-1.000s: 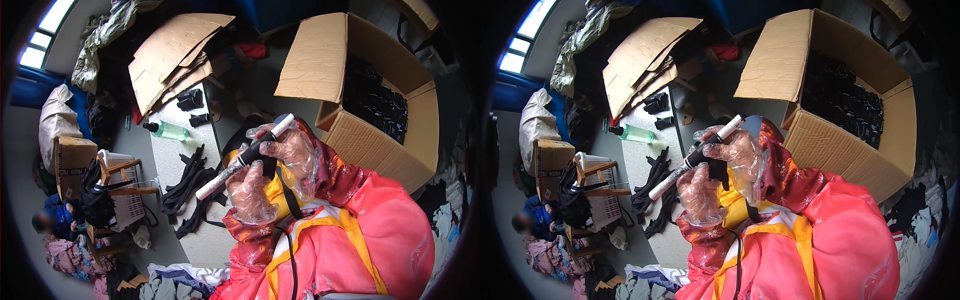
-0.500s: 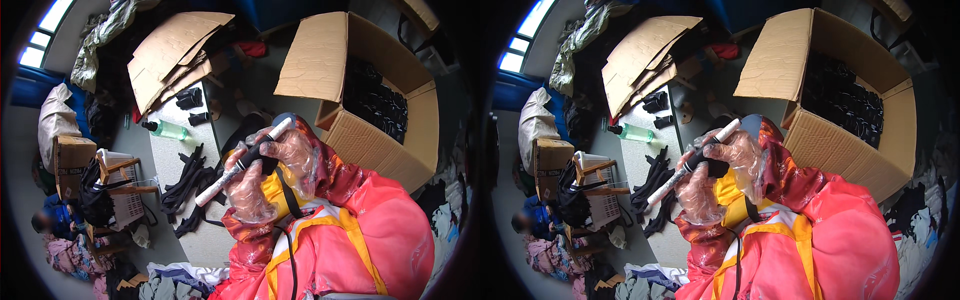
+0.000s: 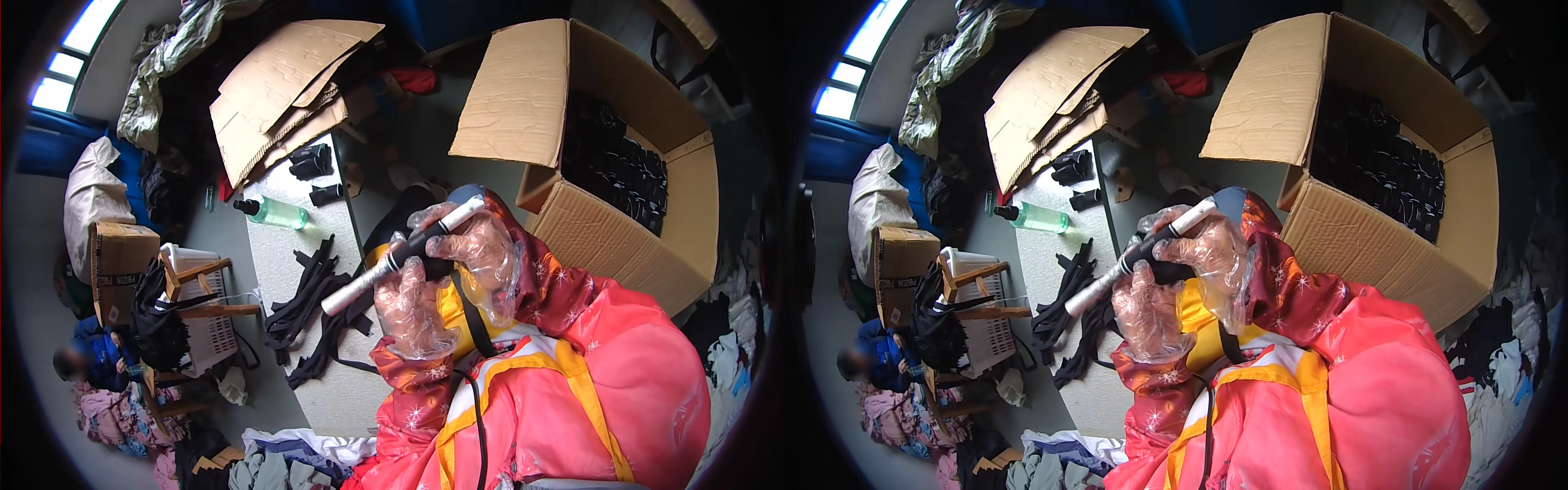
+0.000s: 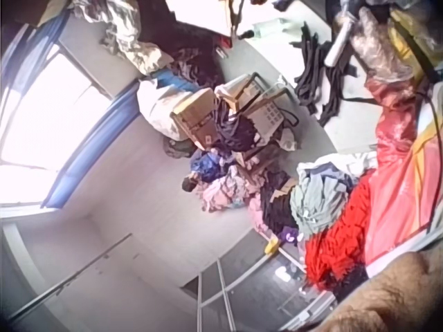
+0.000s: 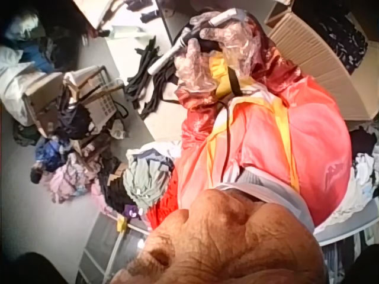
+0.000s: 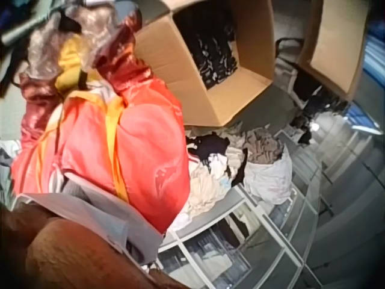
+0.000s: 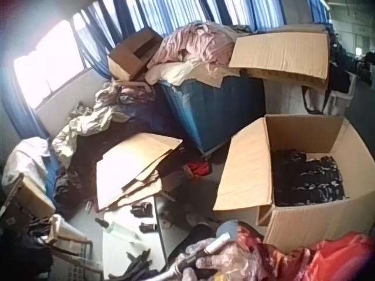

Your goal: Assembling products by sliding black grips onto white poles and placing them aside

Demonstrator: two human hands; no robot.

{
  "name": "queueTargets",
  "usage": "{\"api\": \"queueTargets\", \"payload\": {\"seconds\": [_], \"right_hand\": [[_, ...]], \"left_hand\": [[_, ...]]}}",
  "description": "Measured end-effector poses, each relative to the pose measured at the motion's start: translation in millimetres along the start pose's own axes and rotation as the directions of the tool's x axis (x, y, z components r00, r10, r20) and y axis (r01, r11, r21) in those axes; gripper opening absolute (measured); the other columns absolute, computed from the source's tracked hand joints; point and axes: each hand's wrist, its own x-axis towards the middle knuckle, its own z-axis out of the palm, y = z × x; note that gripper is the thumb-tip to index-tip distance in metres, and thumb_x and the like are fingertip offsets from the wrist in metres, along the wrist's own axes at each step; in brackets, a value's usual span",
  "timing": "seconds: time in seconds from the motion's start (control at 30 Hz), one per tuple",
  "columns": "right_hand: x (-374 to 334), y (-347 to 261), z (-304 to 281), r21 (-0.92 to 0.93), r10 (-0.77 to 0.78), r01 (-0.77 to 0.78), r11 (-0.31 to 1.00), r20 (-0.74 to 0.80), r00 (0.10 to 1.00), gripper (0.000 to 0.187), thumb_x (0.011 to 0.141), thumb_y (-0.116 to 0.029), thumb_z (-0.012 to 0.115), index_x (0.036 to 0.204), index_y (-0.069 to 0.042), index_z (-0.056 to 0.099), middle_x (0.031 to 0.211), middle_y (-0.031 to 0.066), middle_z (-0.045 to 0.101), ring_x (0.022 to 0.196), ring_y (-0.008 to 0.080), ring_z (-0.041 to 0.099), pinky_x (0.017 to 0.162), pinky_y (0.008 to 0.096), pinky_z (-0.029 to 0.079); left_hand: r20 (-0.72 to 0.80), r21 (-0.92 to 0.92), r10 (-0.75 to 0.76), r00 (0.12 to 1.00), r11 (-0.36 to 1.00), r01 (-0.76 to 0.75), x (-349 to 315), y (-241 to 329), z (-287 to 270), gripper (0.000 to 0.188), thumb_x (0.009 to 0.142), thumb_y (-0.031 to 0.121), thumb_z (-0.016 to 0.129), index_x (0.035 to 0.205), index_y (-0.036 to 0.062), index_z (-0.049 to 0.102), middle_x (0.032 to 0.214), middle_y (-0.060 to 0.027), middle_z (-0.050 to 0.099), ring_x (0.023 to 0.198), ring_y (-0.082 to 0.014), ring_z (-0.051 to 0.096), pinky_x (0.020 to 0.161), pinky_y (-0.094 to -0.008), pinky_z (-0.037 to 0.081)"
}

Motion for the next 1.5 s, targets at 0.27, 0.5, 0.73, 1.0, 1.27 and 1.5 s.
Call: {"api": "queueTargets", "payload": {"seconds": [0.27,0.5,0.73,1.0,1.27,1.5], "right_hand": [[17,2,-28,0.324,0.029,-0.055,0.944,0.087,0.996,0.031,0.081,-0.016,0.069,0.105,-0.002,0.055,0.092,0.0042,0.055,0.09,0.0121,0.054,0.083,0.0253,0.045],[4,20,-8,0.09,-0.016,0.019,0.996,-0.03,0.999,0.023,0.075,-0.009,0.074,0.096,-0.005,0.065,0.097,0.0052,0.063,0.09,0.0141,0.057,0.083,0.0249,0.044],[4,15,-8,0.184,-0.121,0.114,0.976,0.029,0.992,0.023,0.079,-0.006,0.069,0.099,0.0,0.061,0.102,0.0087,0.06,0.094,0.016,0.058,0.084,0.0274,0.048],[20,11,-33,0.32,-0.004,-0.07,0.945,0.224,0.975,0.026,0.083,-0.02,0.068,0.1,-0.002,0.059,0.094,0.0032,0.054,0.087,0.0129,0.056,0.081,0.0268,0.049],[7,16,-16,0.124,-0.032,0.032,0.992,0.0,0.999,0.019,0.079,-0.002,0.069,0.097,0.001,0.063,0.105,0.0123,0.06,0.098,0.0181,0.057,0.087,0.0267,0.046],[9,7,-16,-0.017,0.036,-0.035,0.999,0.045,0.998,0.023,0.078,-0.001,0.069,0.099,0.002,0.061,0.103,0.0114,0.06,0.096,0.0171,0.058,0.085,0.026,0.047]], "left_hand": [[-0.037,0.094,0.126,0.991,0.988,-0.122,3,-3,-19,0.03,0.084,0.006,0.063,0.112,0.0034,0.052,0.101,-0.0098,0.059,0.086,-0.0195,0.063,0.065,-0.0302,0.056],[-0.077,0.099,0.101,0.992,0.991,-0.093,3,-4,-11,0.029,0.086,0.004,0.06,0.114,0.0024,0.052,0.105,-0.0106,0.06,0.088,-0.019,0.062,0.062,-0.0291,0.056],[-0.094,0.034,-0.027,0.995,0.999,0.03,0,2,-9,0.034,0.083,-0.005,0.058,0.116,-0.0002,0.051,0.103,-0.0108,0.059,0.088,-0.0188,0.063,0.063,-0.0266,0.054],[-0.109,0.0,0.046,0.993,0.999,-0.047,-2,4,-12,0.032,0.084,-0.003,0.058,0.115,0.0028,0.051,0.101,-0.0098,0.06,0.083,-0.0173,0.063,0.054,-0.025,0.053],[-0.103,0.067,-0.042,0.994,0.997,0.049,1,2,-13,0.032,0.084,-0.003,0.057,0.115,0.0029,0.051,0.101,-0.0091,0.06,0.082,-0.0151,0.062,0.055,-0.0255,0.054],[-0.071,-0.017,-0.033,0.997,0.999,0.032,0,5,-17,0.035,0.084,-0.004,0.057,0.118,0.0032,0.048,0.105,-0.0098,0.058,0.085,-0.0173,0.062,0.057,-0.0258,0.054]]}}
